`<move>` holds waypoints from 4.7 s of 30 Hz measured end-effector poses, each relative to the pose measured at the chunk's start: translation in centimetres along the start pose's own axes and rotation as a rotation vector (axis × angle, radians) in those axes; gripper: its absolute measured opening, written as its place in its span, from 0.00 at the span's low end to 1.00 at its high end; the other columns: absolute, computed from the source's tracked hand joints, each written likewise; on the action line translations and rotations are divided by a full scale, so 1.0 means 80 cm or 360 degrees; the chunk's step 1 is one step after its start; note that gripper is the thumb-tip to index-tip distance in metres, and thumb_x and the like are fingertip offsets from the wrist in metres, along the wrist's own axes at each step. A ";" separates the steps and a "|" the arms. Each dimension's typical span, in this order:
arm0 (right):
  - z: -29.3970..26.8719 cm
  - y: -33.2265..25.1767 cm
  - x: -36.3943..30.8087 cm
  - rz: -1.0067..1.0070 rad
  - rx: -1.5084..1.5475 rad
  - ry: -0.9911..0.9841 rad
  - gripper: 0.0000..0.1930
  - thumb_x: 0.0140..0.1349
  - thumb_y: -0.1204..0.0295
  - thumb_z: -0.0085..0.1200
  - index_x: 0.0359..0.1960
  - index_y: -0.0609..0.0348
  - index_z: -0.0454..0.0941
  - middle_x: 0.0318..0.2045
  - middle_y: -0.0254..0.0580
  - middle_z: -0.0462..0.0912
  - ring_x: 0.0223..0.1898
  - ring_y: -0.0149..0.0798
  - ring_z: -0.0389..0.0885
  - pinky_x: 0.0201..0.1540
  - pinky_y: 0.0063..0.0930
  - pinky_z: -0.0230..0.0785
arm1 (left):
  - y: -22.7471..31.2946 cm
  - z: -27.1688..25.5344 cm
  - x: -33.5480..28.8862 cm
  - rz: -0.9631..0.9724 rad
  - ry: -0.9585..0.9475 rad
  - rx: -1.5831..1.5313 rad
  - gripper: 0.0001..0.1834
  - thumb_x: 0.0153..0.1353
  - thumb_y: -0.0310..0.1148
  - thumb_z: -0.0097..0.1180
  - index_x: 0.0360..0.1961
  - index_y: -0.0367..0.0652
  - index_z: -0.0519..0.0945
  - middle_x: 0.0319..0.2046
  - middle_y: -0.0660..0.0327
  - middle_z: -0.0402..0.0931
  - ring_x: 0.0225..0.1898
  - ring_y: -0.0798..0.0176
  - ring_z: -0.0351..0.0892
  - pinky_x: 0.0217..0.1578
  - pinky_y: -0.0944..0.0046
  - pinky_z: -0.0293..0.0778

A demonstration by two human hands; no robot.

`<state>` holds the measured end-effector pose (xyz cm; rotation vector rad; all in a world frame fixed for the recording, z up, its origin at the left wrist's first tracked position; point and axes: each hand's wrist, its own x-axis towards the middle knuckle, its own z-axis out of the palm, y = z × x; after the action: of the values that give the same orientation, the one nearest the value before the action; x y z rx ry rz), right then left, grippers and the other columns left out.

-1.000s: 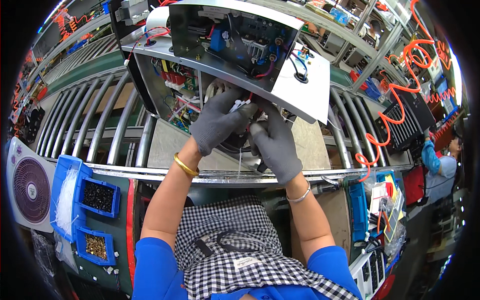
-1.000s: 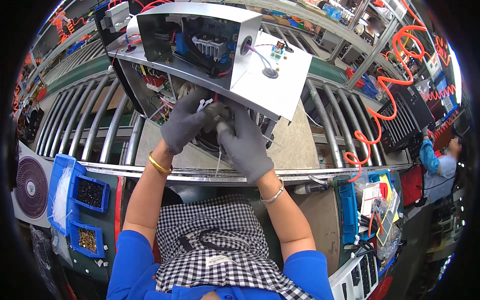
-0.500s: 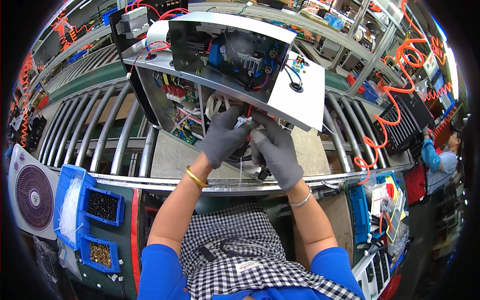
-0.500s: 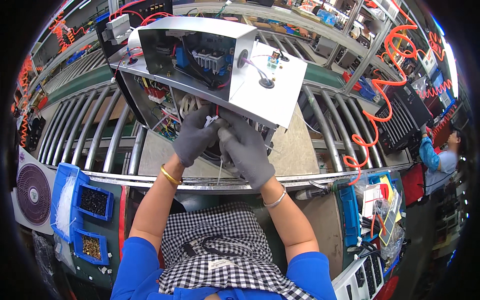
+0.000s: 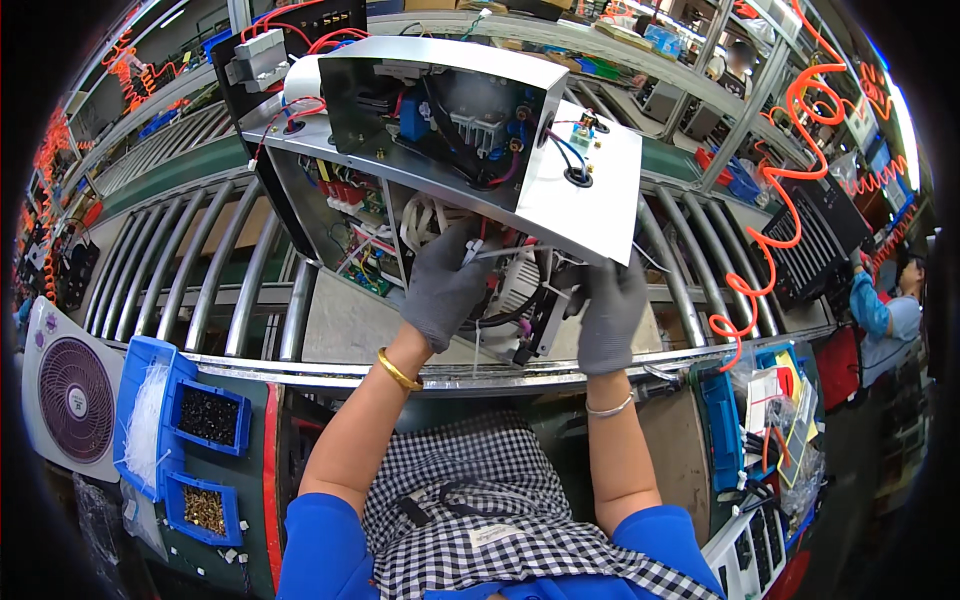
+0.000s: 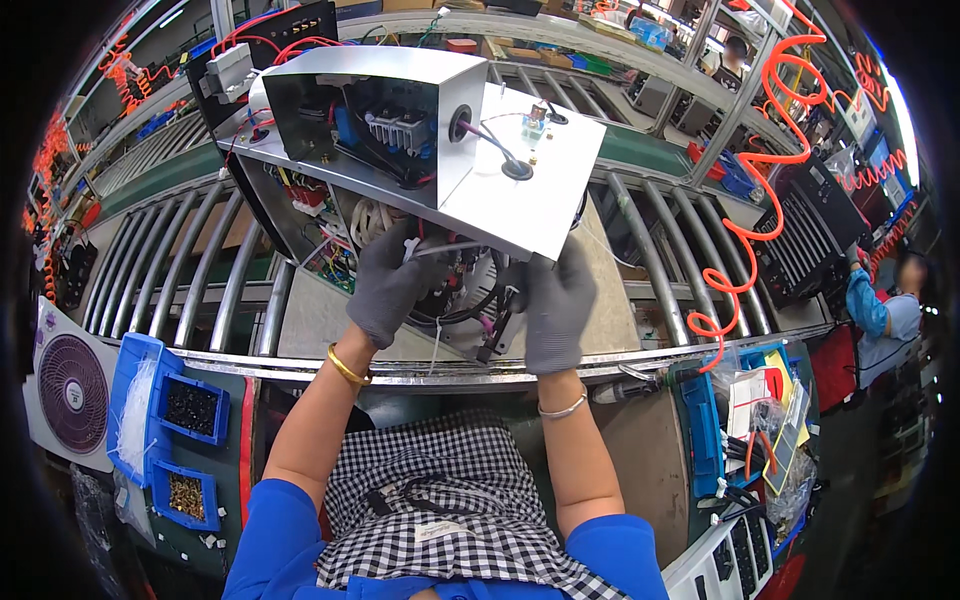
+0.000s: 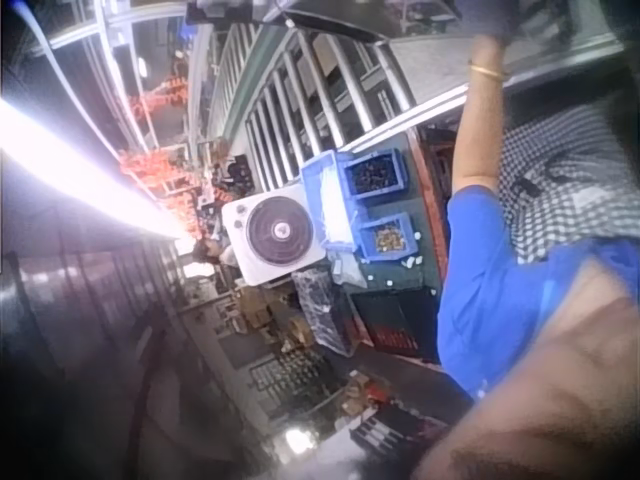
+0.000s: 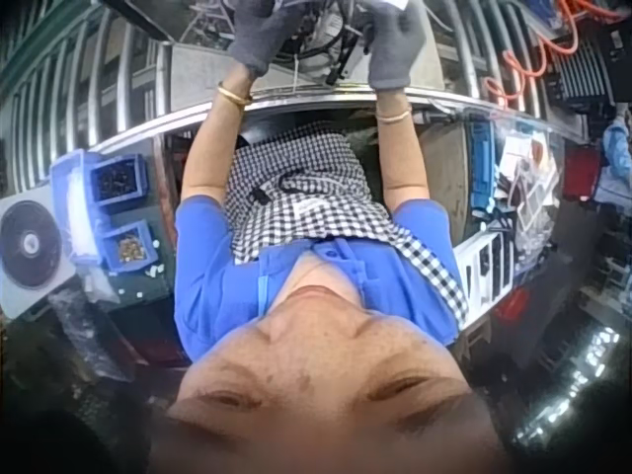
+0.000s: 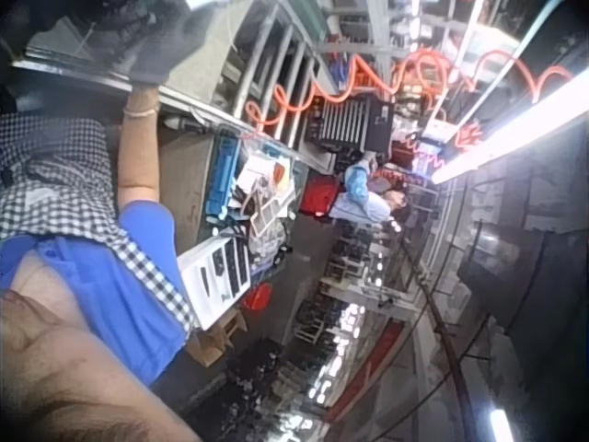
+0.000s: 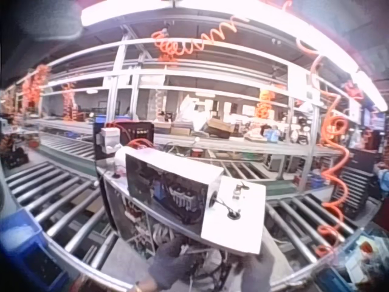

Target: The person assembles an electronic device on a factory workbench. They connect various wires to internal components, secure a metal casing, and use pliers to crimp connectors. The person also handles small parts from blue bins and organizes the wiring inside the device.

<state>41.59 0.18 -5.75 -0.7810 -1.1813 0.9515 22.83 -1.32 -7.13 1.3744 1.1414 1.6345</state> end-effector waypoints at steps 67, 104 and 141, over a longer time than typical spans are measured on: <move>0.032 -0.001 -0.035 -0.0331 -0.0801 -0.0628 0.11 0.59 0.67 0.63 0.40 0.61 0.82 0.43 0.46 0.82 0.40 0.41 0.83 0.44 0.32 0.75 | 0.023 -0.010 -0.034 -0.0654 0.0061 -0.0967 0.12 0.70 0.45 0.55 0.36 0.49 0.72 0.17 0.74 0.61 0.12 0.80 0.52 0.11 0.75 0.48; 0.075 -0.001 -0.049 -0.0078 0.0126 -0.0738 0.11 0.66 0.67 0.59 0.42 0.61 0.75 0.31 0.35 0.81 0.26 0.29 0.78 0.32 0.24 0.74 | -0.009 -0.022 -0.024 -0.0859 -0.0295 -0.1473 0.15 0.72 0.46 0.50 0.47 0.46 0.77 0.33 0.65 0.79 0.30 0.71 0.80 0.22 0.74 0.73; -0.041 0.004 -0.064 0.0022 0.0100 -0.0307 0.15 0.69 0.62 0.55 0.42 0.65 0.76 0.40 0.43 0.81 0.25 0.26 0.74 0.26 0.19 0.66 | 0.107 -0.043 0.022 0.0549 0.0067 0.1379 0.15 0.67 0.42 0.56 0.49 0.46 0.78 0.30 0.54 0.83 0.30 0.52 0.86 0.31 0.60 0.77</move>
<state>44.19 -4.38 -8.80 -0.6587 -1.3069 1.0889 19.35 -3.41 1.34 2.1720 1.8369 1.4306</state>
